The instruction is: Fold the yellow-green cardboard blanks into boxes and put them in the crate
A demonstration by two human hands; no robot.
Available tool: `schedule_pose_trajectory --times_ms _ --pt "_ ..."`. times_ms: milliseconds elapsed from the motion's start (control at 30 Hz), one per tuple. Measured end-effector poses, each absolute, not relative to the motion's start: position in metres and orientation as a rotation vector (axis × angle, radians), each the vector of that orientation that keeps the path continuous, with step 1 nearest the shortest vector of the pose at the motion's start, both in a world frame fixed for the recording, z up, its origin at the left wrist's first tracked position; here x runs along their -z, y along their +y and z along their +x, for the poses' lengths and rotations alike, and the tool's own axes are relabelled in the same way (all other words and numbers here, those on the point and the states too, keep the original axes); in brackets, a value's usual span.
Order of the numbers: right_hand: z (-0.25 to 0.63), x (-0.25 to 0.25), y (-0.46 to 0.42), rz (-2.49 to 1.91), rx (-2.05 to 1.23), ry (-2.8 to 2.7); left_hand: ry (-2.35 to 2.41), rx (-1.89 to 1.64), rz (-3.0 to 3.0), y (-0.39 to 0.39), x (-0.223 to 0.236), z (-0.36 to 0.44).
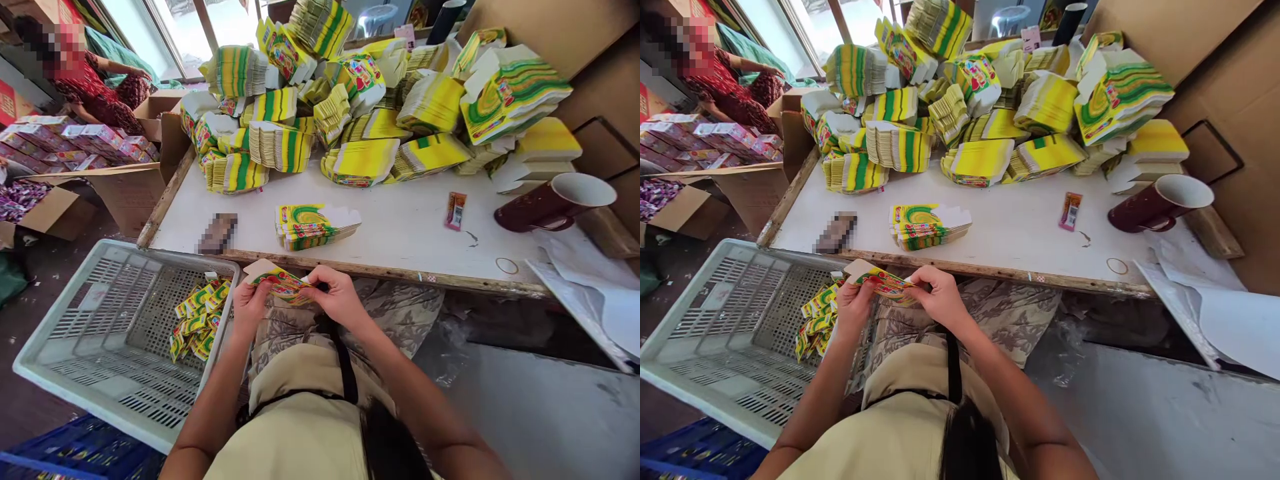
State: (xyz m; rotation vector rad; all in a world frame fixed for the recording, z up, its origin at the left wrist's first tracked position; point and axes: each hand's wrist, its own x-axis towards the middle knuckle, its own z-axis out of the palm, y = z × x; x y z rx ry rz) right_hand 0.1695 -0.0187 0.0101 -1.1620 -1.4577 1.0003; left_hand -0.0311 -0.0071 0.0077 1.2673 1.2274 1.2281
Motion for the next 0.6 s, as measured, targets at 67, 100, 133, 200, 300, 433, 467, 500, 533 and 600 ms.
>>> schedule_pose_trajectory --times_ms 67,100,133,200,300,433,467,500,533,600 --pt "0.178 -0.009 -0.018 -1.172 -0.836 -1.571 1.091 -1.097 1.289 -0.001 -0.017 -0.044" --pt "0.181 -0.009 -0.018 -1.191 -0.725 -1.646 1.026 -1.053 1.318 0.003 -0.022 -0.050" --pt "0.183 -0.008 -0.018 -1.214 -0.612 -1.726 0.986 -1.021 1.366 0.006 -0.028 -0.055" --pt "0.184 -0.007 -0.019 -1.220 -0.458 -1.878 0.996 -0.905 1.539 0.009 -0.036 -0.058" --pt "0.175 -0.002 -0.023 -1.111 -0.465 -1.947 1.125 -0.542 1.792 0.006 -0.037 -0.047" --pt "0.156 0.007 -0.024 -1.172 -0.625 -1.426 1.353 -0.504 1.876 -0.005 -0.022 -0.023" --pt "0.152 0.009 -0.024 -1.175 -0.760 -1.279 1.362 -0.545 1.905 -0.008 -0.019 -0.020" --pt "0.149 0.011 -0.022 -1.151 -0.948 -1.157 1.346 -0.582 1.946 -0.010 -0.016 -0.018" --pt "0.147 0.012 -0.021 -1.104 -1.171 -1.051 1.321 -0.619 1.991 -0.012 -0.014 -0.017" --pt "0.145 0.011 -0.019 -0.970 -1.608 -0.863 1.269 -0.695 2.087 -0.014 -0.010 -0.017"
